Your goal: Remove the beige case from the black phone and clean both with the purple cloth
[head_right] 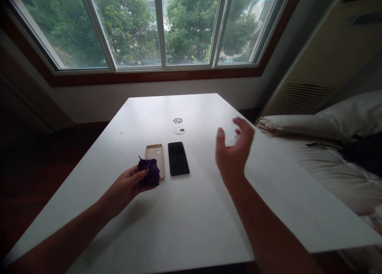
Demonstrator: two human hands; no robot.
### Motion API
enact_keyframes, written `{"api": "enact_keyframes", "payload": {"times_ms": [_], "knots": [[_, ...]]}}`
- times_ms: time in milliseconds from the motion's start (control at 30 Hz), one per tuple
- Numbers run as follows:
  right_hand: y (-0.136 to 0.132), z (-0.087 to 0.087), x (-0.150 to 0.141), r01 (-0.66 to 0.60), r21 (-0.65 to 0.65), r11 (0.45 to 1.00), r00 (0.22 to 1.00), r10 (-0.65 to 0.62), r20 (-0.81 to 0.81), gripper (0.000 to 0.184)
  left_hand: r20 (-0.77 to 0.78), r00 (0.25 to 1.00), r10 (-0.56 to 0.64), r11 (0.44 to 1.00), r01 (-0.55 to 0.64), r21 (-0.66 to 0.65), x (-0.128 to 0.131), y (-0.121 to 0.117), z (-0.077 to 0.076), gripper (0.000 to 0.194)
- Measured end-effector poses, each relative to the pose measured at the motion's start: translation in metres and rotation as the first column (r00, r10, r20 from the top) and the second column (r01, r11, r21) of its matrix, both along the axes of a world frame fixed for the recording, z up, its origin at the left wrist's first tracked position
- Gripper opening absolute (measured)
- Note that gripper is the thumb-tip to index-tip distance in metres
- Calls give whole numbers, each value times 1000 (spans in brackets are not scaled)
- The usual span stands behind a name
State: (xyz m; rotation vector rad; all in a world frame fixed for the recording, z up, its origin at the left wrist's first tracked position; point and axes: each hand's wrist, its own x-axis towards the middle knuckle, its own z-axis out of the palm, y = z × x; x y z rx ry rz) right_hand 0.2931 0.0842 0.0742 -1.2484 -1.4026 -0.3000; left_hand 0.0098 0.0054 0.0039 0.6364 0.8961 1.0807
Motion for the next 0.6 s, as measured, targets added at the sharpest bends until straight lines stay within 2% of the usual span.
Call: {"api": "enact_keyframes", "payload": {"times_ms": [100, 200, 267, 333, 400, 467, 533, 600], "knots": [[22, 0, 32, 175, 77, 982, 983, -169, -77, 74, 44, 999, 18, 1000, -18, 15, -2, 1, 2, 44], [45, -20, 51, 278, -77, 957, 949, -287, -135, 92, 69, 996, 50, 999, -51, 17, -4, 2, 1, 41], [59, -38, 59, 282, -223, 933, 921, -329, -209, 106, 68, 994, 84, 996, -85, 12, -6, 3, 1, 39], [70, -54, 64, 282, -314, 907, 897, -365, -248, 111, 65, 991, 119, 993, -120, 14, -8, 4, 1, 37], [77, -64, 69, 240, -355, 903, 905, -341, -255, 104, 69, 986, 153, 988, -155, 16, -12, 5, 2, 39], [79, -67, 71, 154, -393, 907, 923, -274, -270, 84, 92, 979, 184, 983, -185, 4, -14, 7, 4, 43], [77, -65, 69, 76, -426, 902, 937, -211, -280, 63, 111, 971, 214, 977, -211, -37, -14, 8, 5, 45], [71, -59, 59, 14, -432, 902, 950, -146, -274, 54, 111, 967, 231, 971, -223, -82, -14, 9, 7, 45]]}}
